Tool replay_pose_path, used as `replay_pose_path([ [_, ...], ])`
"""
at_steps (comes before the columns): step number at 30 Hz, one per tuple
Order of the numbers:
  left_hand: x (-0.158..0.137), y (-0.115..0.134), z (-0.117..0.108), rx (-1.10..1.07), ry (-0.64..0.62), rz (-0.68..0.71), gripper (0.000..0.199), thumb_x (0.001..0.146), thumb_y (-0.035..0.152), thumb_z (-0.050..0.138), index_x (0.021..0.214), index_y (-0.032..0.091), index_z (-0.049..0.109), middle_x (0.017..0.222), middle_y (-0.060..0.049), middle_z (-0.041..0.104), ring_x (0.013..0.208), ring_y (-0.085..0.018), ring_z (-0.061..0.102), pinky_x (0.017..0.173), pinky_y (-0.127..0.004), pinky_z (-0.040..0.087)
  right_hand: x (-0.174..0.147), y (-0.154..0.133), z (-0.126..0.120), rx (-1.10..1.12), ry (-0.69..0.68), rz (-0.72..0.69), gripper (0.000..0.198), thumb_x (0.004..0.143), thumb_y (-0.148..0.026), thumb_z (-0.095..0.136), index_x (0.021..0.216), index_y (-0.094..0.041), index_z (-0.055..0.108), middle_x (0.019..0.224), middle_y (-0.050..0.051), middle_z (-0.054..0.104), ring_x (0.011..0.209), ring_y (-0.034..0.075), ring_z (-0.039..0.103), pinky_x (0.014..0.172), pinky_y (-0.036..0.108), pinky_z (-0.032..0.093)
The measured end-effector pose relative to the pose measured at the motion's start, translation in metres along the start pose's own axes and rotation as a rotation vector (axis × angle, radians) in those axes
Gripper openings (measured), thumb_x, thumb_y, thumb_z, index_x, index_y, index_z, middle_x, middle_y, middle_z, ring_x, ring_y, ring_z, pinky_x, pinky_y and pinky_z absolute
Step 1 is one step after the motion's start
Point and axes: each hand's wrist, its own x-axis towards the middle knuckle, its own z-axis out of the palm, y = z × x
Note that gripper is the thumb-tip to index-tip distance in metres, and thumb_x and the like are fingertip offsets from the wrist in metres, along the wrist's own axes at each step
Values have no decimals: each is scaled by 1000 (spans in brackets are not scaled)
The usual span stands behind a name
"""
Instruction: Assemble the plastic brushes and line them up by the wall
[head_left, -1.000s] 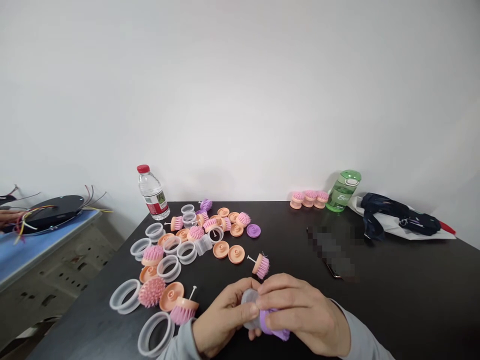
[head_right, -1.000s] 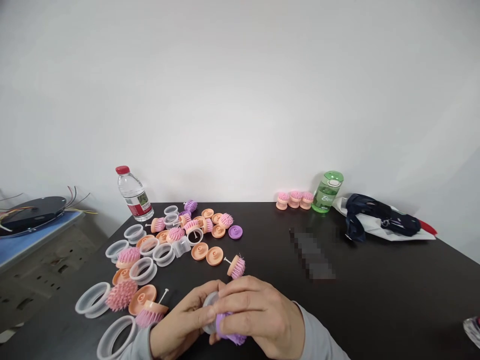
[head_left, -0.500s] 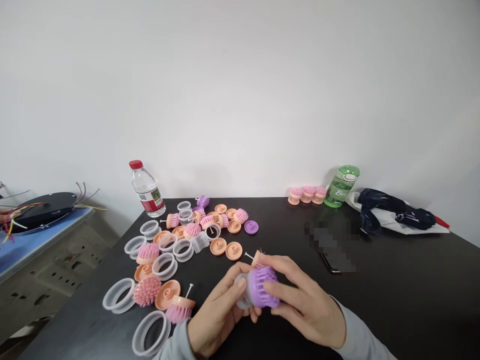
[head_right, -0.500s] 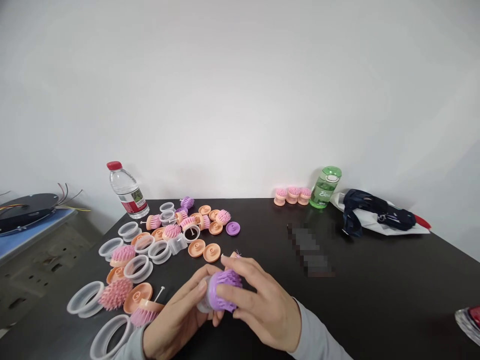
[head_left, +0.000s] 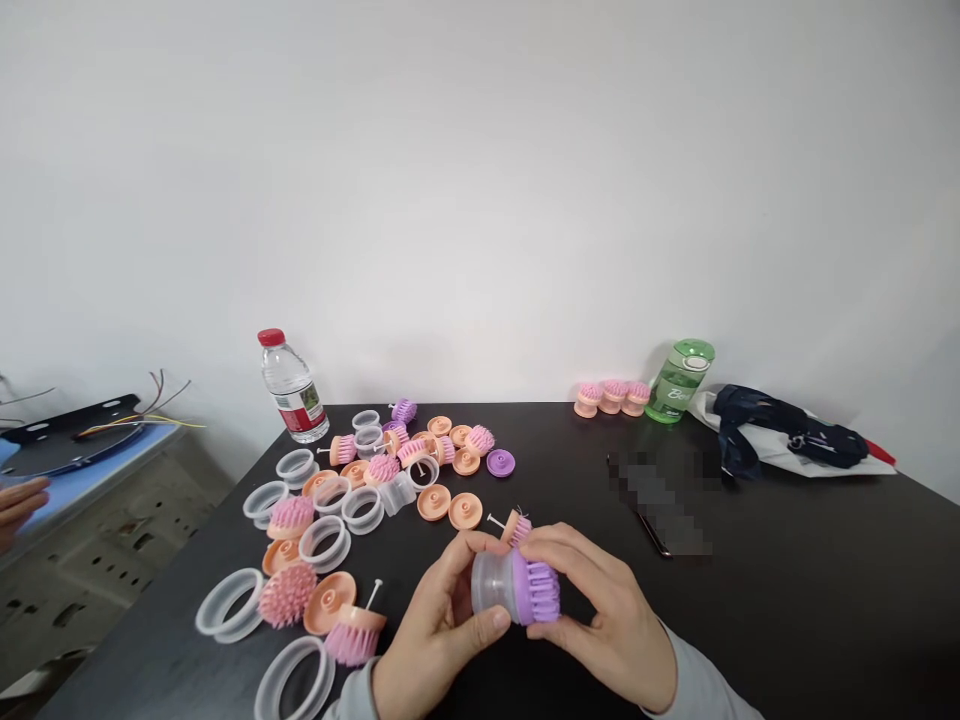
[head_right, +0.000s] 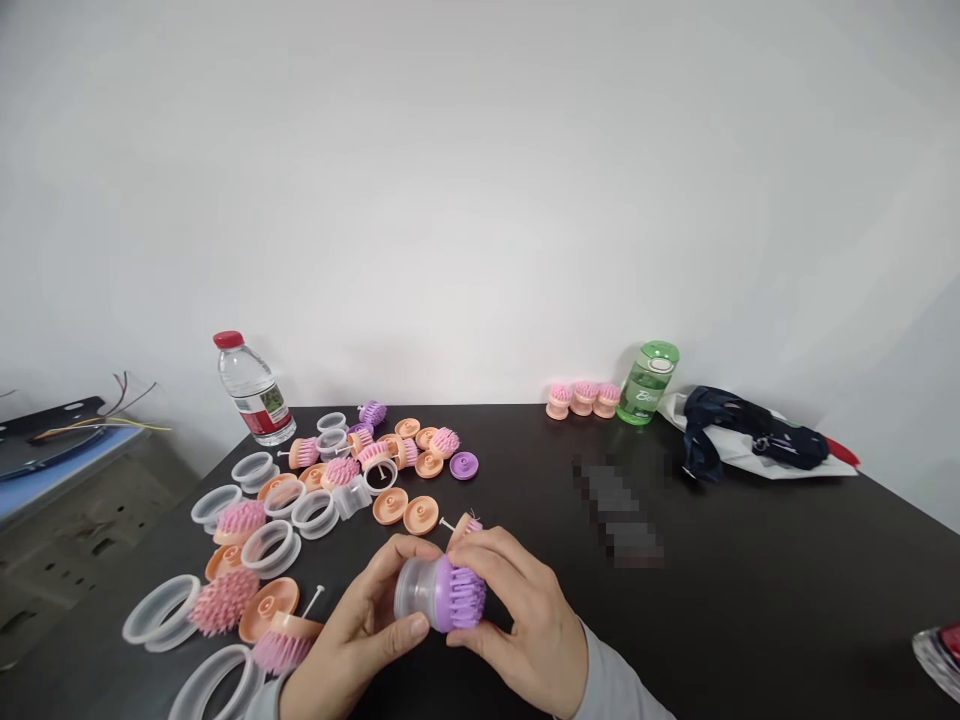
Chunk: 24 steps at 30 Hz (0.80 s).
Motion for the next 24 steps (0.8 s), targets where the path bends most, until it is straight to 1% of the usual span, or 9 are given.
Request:
replay_pose_path([
  [3,-1,-1,0,18,0,1,33,78,35,76,107,26,64,97,0,61,84,-16,53,75,-27,43,-1,0,0,-3,-13,-38,42,86,-19,71,125,-24,57,114,10,63,104,27,61,90,41,54],
  [8,1,-11,1,-87,-16,-80,33,84,43,68,107,20,59,80,-1,59,69,-14,53,64,-27,46,0,-1,-1,-37,-48,-176,43,88,2,49,123,-23,57,115,11,62,105,26,57,88,42,54],
  [11,3,-18,2,-121,-29,-124,36,86,48,63,104,18,57,72,-1,58,62,-14,53,56,-25,44,2,-3,-2,-46,-67,-255,45,88,6,44,121,-21,58,114,11,61,107,25,56,88,42,53],
  [14,2,-18,2,-137,-43,-142,34,89,49,59,103,18,57,74,-1,58,64,-14,52,56,-26,44,1,-4,-2,-79,-75,-302,40,90,4,45,119,-20,58,116,12,60,110,25,55,91,41,52],
  [17,0,-11,2,-87,-34,-77,30,85,41,68,107,22,58,86,-1,59,75,-15,53,68,-27,45,-1,0,0,-105,-57,-146,27,94,-22,59,121,-20,57,113,12,63,102,26,60,86,40,53],
  [19,0,-6,1,-9,-31,-4,33,79,33,75,107,24,59,97,-2,59,88,-18,54,78,-29,44,-1,3,1,-53,-38,51,44,86,-54,67,114,-21,59,98,8,67,83,23,64,74,36,55],
  [21,1,-4,0,46,-31,56,36,75,27,79,105,26,60,106,-2,57,100,-22,54,86,-32,42,0,5,2,44,-24,197,66,72,-77,62,108,-22,60,90,5,68,73,21,65,66,33,55],
  [22,2,-4,0,56,-28,75,35,75,26,79,105,26,60,108,-3,56,103,-23,53,88,-34,42,0,5,2,83,-16,222,74,67,-82,59,110,-22,59,94,6,68,77,22,66,69,33,55],
  [24,4,-5,-1,61,-12,87,36,75,24,78,105,27,60,109,-2,56,104,-24,52,89,-34,41,1,5,2,101,0,207,88,61,-84,61,124,-23,53,115,10,65,100,28,65,85,36,55],
])
